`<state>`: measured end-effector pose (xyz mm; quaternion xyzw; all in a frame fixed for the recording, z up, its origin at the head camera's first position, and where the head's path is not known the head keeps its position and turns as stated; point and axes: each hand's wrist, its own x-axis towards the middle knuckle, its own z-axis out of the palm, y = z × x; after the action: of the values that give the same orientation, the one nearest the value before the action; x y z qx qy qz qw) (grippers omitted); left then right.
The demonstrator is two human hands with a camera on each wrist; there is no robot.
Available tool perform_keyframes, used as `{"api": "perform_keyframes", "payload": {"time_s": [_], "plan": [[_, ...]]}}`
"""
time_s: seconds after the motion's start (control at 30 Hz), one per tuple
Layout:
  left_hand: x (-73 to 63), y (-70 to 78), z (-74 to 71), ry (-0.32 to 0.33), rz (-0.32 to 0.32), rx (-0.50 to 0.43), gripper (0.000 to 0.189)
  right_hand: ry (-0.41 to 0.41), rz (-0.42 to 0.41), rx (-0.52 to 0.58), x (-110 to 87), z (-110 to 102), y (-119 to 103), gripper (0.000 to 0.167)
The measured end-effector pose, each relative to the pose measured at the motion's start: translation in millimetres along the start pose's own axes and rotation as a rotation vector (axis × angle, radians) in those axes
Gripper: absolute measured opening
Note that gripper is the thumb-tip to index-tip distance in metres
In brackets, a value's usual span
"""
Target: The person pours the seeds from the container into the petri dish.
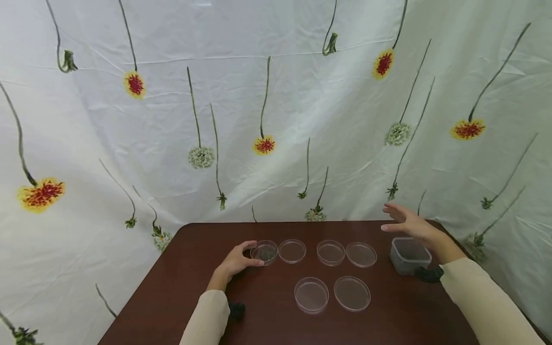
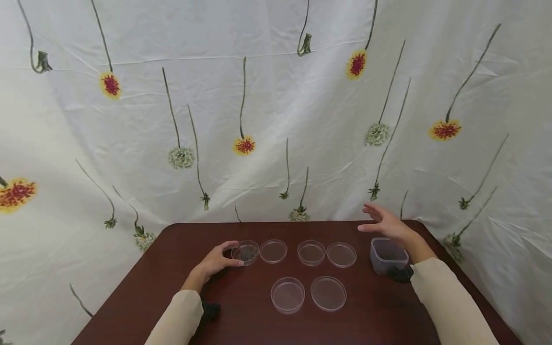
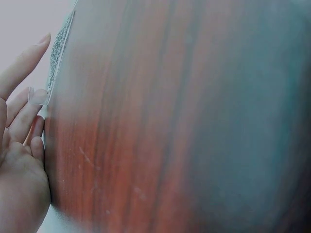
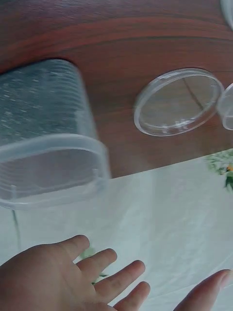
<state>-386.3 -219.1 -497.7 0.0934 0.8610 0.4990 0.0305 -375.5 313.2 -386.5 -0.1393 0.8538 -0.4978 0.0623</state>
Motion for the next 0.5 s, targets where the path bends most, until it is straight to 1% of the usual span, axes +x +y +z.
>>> {"api": "perform_keyframes", "payload": {"time_s": [0.1, 0.23, 0.33, 0.5], "plan": [[0.5, 0.8, 1.7, -0.006, 0.008, -0.003, 0.079, -0.021, -0.013, 0.014, 6.1, 5.5, -5.6, 0.1], [0.9, 0.4, 2.7, 0.001, 0.012, 0.002, 0.079, -0.054, -0.066, 0.018, 19.5, 16.4, -13.0, 0.097], [0.4, -1.5, 3.0, 0.0, 0.0, 0.005, 0.079, -0.083, -0.102, 0.03, 31.4, 28.9, -18.7, 0.094], [0.9, -1.4, 1.7, -0.003, 0.005, 0.008, 0.081, -0.131, -0.13, 0.048, 46.9, 52.0, -31.7, 0.091]]}}
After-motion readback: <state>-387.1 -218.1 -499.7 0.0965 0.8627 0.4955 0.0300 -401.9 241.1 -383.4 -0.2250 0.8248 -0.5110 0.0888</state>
